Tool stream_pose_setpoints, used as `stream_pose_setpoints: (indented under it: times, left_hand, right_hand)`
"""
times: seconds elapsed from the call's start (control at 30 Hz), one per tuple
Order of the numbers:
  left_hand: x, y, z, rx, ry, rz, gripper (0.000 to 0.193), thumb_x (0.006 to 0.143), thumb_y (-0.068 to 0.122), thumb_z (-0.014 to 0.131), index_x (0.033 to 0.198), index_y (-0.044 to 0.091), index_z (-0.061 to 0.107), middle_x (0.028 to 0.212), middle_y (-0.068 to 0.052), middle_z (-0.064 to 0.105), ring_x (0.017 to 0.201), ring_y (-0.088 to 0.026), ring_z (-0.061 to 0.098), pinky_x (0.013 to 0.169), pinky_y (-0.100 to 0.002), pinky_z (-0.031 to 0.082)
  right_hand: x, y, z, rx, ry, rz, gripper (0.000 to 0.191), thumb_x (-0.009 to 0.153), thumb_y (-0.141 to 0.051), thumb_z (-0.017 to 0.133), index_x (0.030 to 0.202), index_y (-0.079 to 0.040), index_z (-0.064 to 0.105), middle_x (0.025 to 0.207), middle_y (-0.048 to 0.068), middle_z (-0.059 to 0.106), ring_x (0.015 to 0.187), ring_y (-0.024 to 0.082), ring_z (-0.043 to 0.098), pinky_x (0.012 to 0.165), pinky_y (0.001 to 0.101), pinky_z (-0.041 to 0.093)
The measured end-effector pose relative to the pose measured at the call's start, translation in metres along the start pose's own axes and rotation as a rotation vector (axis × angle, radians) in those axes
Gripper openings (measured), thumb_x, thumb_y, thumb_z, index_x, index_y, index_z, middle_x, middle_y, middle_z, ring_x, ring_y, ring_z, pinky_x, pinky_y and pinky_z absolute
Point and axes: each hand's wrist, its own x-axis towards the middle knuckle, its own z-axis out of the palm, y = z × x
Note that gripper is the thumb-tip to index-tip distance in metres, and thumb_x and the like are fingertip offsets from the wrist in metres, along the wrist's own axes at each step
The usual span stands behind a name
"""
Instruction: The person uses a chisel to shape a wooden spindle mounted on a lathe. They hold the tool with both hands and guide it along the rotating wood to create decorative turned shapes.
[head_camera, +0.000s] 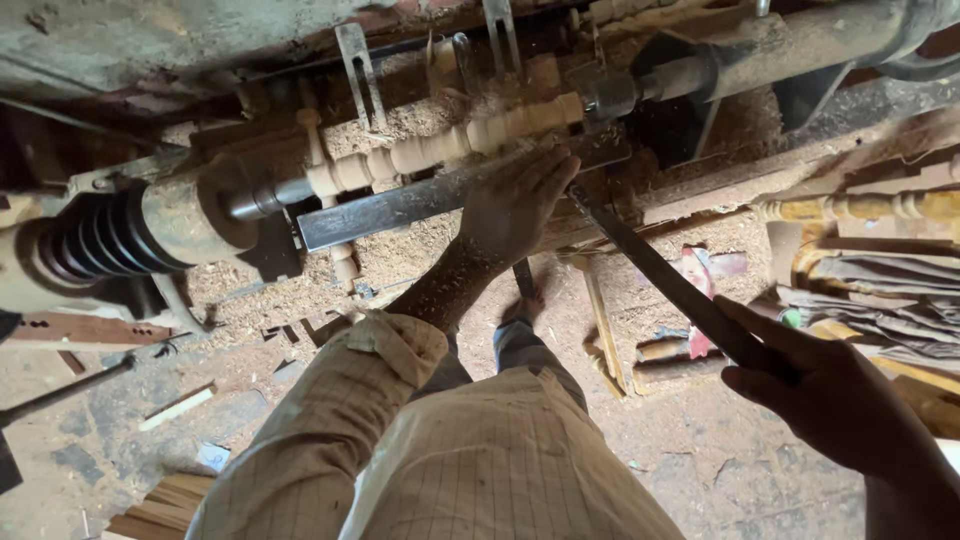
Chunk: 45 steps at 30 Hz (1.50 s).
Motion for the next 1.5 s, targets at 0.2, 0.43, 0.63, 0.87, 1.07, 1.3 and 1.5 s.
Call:
stream_pose_setpoints:
  times: [0.2, 0.43, 0.63, 0.87, 1.07, 1.3, 1.5]
  left_hand:
    - [-0.003, -0.014, 0.002, -0.071, -0.038, 0.093, 0.028, 0.104, 0.011, 0.066, 0.132, 0.014, 0.070, 0.131, -0.011, 0.072, 0.117, -0.027, 0.073, 0.096, -0.039, 0.064]
    - [-0.005, -0.015, -0.001, -0.281, -0.128, -0.024, 0.031, 0.108, 0.019, 0.066, 0.134, 0.002, 0.066, 0.137, -0.018, 0.066, 0.126, -0.032, 0.066, 0.102, -0.041, 0.060]
    - [0.000, -0.021, -0.002, -0.063, -0.094, 0.203, 0.030, 0.107, 0.015, 0.059, 0.135, 0.005, 0.069, 0.143, -0.014, 0.065, 0.135, -0.028, 0.062, 0.111, -0.037, 0.054]
    - [0.008, -0.008, -0.010, -0.518, -0.242, -0.179, 0.031, 0.107, 0.022, 0.061, 0.127, 0.000, 0.068, 0.139, -0.020, 0.063, 0.131, -0.031, 0.061, 0.111, -0.041, 0.050]
    - [0.006, -0.011, -0.004, -0.169, -0.118, 0.089, 0.027, 0.105, 0.022, 0.058, 0.127, 0.013, 0.070, 0.135, -0.011, 0.070, 0.132, -0.028, 0.063, 0.113, -0.038, 0.053]
    - [0.003, -0.007, 0.003, -0.081, -0.043, 0.084, 0.028, 0.102, 0.022, 0.063, 0.125, 0.012, 0.075, 0.129, -0.008, 0.072, 0.125, -0.025, 0.068, 0.106, -0.038, 0.059]
    - [0.009, 0.007, 0.008, -0.211, 0.170, -0.109, 0.013, 0.109, 0.014, 0.071, 0.116, 0.005, 0.077, 0.116, -0.018, 0.077, 0.102, -0.024, 0.078, 0.081, -0.033, 0.067]
  right_hand:
    - [-0.033, -0.034, 0.038, 0.157, 0.117, 0.129, 0.072, 0.085, -0.036, 0.084, 0.151, -0.037, 0.056, 0.070, 0.008, 0.071, 0.062, 0.016, 0.064, 0.065, 0.0339, 0.056]
    - [-0.075, -0.106, 0.115, 0.389, 0.334, 0.153, 0.072, 0.079, -0.023, 0.081, 0.147, -0.028, 0.058, 0.101, 0.012, 0.082, 0.086, 0.012, 0.077, 0.074, 0.0350, 0.060]
    - [-0.076, -0.174, 0.173, 0.523, 0.390, 0.293, 0.073, 0.084, -0.025, 0.080, 0.151, -0.023, 0.050, 0.096, 0.015, 0.083, 0.082, 0.014, 0.080, 0.068, 0.0340, 0.062]
    - [-0.079, -0.172, 0.154, 0.520, 0.315, 0.331, 0.081, 0.086, -0.023, 0.082, 0.157, -0.033, 0.047, 0.065, 0.010, 0.072, 0.047, 0.012, 0.053, 0.046, 0.0328, 0.049]
    - [-0.069, -0.105, 0.107, 0.613, 0.241, 0.225, 0.078, 0.080, -0.018, 0.084, 0.151, -0.031, 0.054, 0.054, 0.001, 0.051, 0.042, 0.010, 0.041, 0.038, 0.0311, 0.037]
    - [-0.013, 0.012, 0.032, 0.378, 0.061, 0.141, 0.082, 0.081, -0.017, 0.088, 0.155, -0.033, 0.056, 0.060, 0.003, 0.051, 0.045, 0.014, 0.043, 0.040, 0.0329, 0.039]
    - [0.086, 0.066, -0.048, -0.056, 0.015, -0.295, 0.067, 0.078, -0.037, 0.085, 0.139, -0.025, 0.061, 0.078, -0.002, 0.073, 0.059, 0.011, 0.065, 0.058, 0.0278, 0.056]
